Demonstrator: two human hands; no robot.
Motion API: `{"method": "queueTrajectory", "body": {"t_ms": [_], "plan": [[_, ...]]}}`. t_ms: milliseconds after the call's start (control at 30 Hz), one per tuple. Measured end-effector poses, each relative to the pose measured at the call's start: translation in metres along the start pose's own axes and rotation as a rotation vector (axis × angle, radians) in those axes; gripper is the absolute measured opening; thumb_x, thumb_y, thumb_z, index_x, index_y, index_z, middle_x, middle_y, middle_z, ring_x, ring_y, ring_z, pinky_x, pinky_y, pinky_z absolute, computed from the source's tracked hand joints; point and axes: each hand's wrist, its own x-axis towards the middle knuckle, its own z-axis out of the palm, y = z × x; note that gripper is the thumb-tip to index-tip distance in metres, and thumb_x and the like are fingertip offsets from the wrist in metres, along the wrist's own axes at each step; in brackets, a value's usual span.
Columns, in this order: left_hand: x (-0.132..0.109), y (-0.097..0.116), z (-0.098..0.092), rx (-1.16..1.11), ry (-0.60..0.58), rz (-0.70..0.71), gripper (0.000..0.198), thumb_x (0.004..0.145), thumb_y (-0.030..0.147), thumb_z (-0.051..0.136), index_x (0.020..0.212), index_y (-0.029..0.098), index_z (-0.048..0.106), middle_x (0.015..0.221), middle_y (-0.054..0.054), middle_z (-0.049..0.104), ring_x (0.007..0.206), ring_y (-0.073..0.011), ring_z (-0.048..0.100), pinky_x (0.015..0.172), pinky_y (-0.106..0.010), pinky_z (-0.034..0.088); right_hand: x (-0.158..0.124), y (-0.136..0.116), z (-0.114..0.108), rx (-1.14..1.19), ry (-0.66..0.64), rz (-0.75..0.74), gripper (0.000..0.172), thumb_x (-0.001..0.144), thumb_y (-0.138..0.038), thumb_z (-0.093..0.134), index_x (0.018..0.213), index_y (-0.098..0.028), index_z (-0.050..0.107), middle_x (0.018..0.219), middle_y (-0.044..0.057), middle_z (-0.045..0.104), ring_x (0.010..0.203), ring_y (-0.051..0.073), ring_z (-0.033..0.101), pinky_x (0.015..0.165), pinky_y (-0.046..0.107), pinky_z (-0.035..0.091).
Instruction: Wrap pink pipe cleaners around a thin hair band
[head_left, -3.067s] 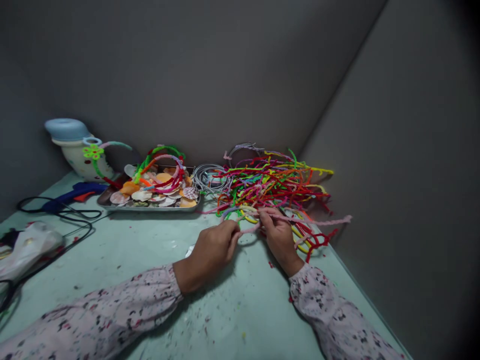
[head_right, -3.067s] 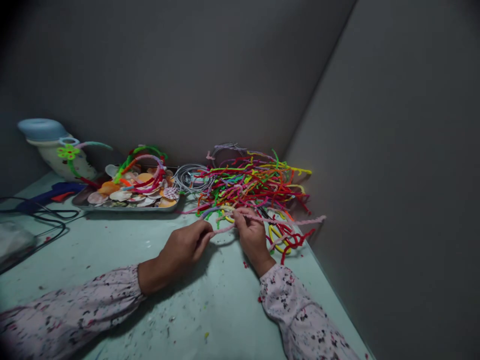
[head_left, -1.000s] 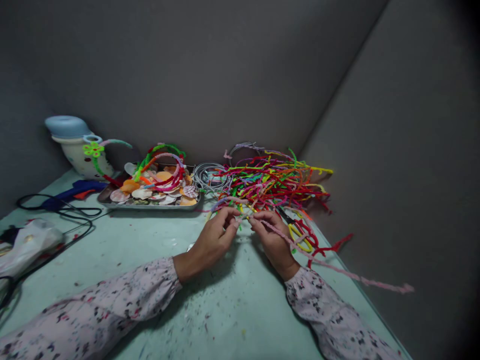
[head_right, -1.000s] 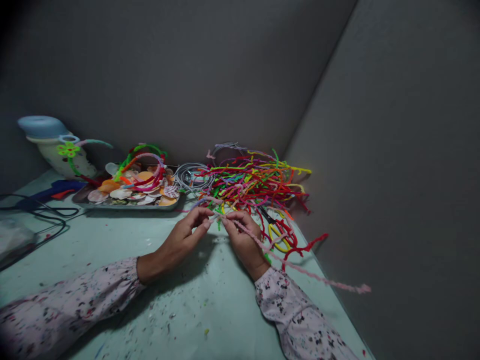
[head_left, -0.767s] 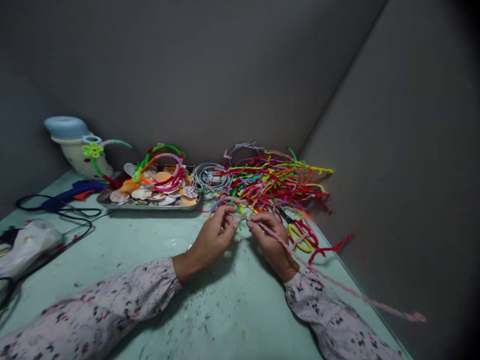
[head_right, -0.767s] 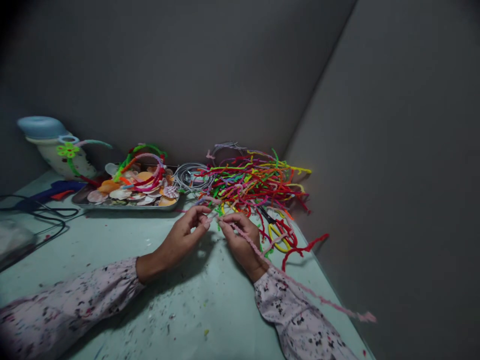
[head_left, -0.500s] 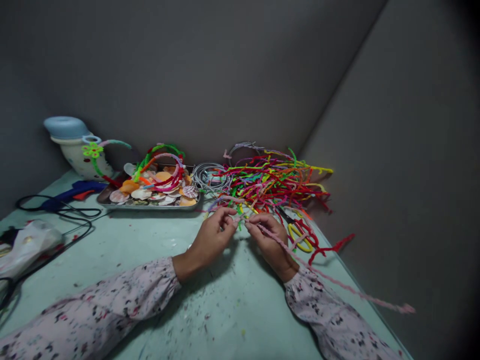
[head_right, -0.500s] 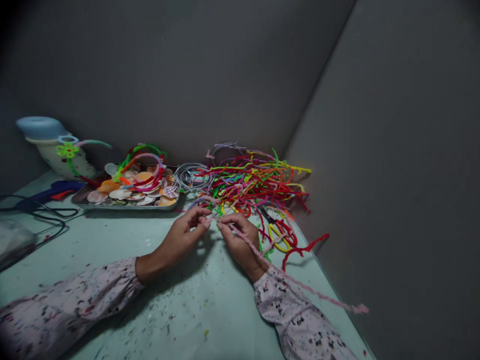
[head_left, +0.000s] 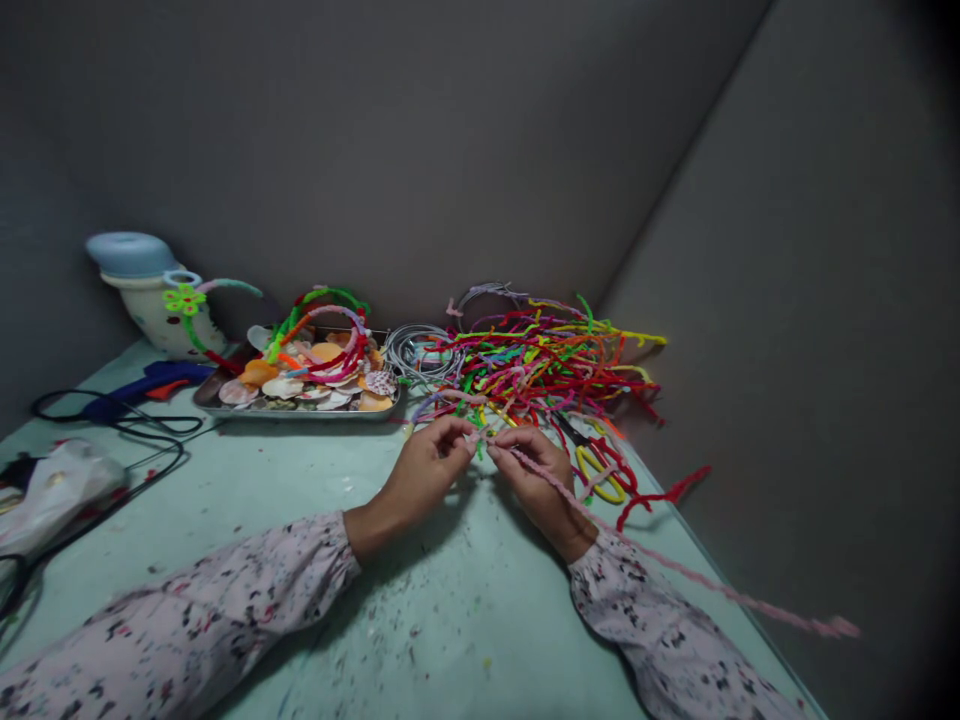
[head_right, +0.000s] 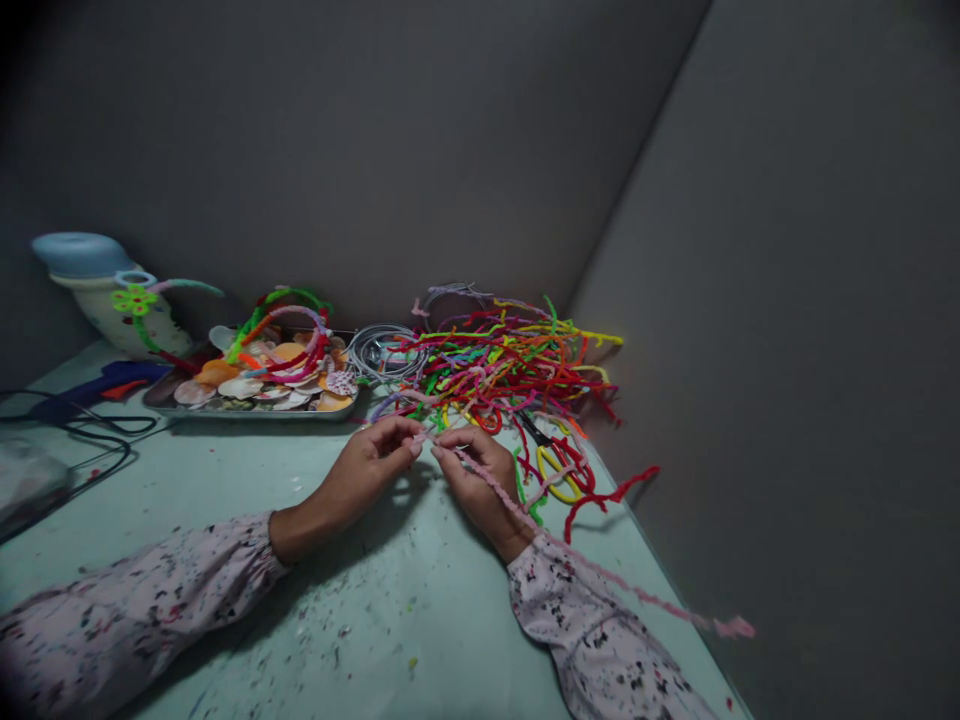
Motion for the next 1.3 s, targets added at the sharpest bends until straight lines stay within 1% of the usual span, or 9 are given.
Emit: {"method": "queueTrajectory", "body": {"t_ms": [333, 467, 600, 800, 933, 1033, 1300], "plan": [[0.0021, -0.0035, 0.0020, -0.081, 0.008, -0.077, 0.029, 0.077, 0.037, 0.064, 0.093, 0.013, 0.063, 0.070, 0.001, 0.057, 0.061, -0.0102, 0.050, 0.058, -0.023, 0.039, -0.0005, 0.0012, -0.0009, 0.015, -0.026, -0.013, 0.006, 0.078, -0.026, 0.068, 0.083, -0.023, 0.065, 0.082, 0.000, 0.068, 0.076, 0.016, 0.064, 0.071, 0.028, 0.051], [0.0026, -0.0057, 0.0018, -0.114, 0.002, -0.114, 0.032, 0.075, 0.036, 0.066, 0.097, 0.012, 0.063, 0.071, 0.000, 0.059, 0.062, -0.0101, 0.052, 0.060, -0.023, 0.041, -0.0006, 0.0007, -0.0014, -0.008, -0.036, -0.007, 0.006, 0.078, -0.026, 0.068, 0.083, -0.022, 0.065, 0.083, 0.001, 0.068, 0.077, 0.016, 0.064, 0.072, 0.028, 0.051], [0.0018, -0.0034, 0.0013, -0.145, -0.004, -0.134, 0.032, 0.075, 0.035, 0.067, 0.098, 0.013, 0.063, 0.075, -0.002, 0.061, 0.064, -0.0111, 0.054, 0.062, -0.025, 0.043, -0.0006, -0.0005, -0.0016, -0.014, -0.043, 0.000, 0.006, 0.079, -0.027, 0.067, 0.082, -0.022, 0.066, 0.082, 0.001, 0.068, 0.077, 0.016, 0.064, 0.072, 0.028, 0.051], [0.0002, 0.0029, 0.0013, -0.140, -0.011, -0.129, 0.029, 0.076, 0.036, 0.066, 0.094, 0.014, 0.063, 0.074, -0.002, 0.061, 0.064, -0.0115, 0.055, 0.061, -0.025, 0.045, -0.0001, -0.0015, -0.0019, -0.041, -0.055, 0.032, 0.011, 0.078, -0.029, 0.068, 0.086, -0.023, 0.065, 0.082, 0.001, 0.068, 0.075, 0.016, 0.064, 0.070, 0.028, 0.052], [0.0001, -0.0003, 0.0011, -0.111, -0.008, -0.102, 0.029, 0.077, 0.037, 0.065, 0.093, 0.013, 0.063, 0.076, -0.003, 0.063, 0.064, -0.0120, 0.056, 0.061, -0.025, 0.045, 0.0007, -0.0004, -0.0016, -0.051, -0.082, 0.047, 0.015, 0.078, -0.031, 0.067, 0.090, -0.022, 0.064, 0.084, 0.001, 0.069, 0.075, 0.017, 0.065, 0.070, 0.028, 0.052], [0.0003, -0.0042, 0.0013, -0.089, -0.007, -0.097, 0.028, 0.078, 0.037, 0.065, 0.094, 0.013, 0.063, 0.074, -0.002, 0.062, 0.063, -0.0115, 0.055, 0.060, -0.025, 0.044, 0.0010, 0.0001, -0.0014, -0.052, -0.079, 0.073, 0.017, 0.079, -0.032, 0.067, 0.092, -0.021, 0.064, 0.084, 0.002, 0.069, 0.075, 0.017, 0.065, 0.069, 0.027, 0.052], [0.0009, -0.0053, 0.0012, -0.011, 0.018, -0.062, 0.026, 0.077, 0.037, 0.064, 0.089, 0.014, 0.066, 0.072, -0.002, 0.062, 0.063, -0.0124, 0.054, 0.057, -0.024, 0.041, 0.0021, -0.0028, -0.0027, -0.126, -0.099, 0.034, 0.012, 0.082, -0.031, 0.064, 0.087, -0.021, 0.068, 0.082, 0.001, 0.069, 0.074, 0.016, 0.064, 0.067, 0.026, 0.051]]}}
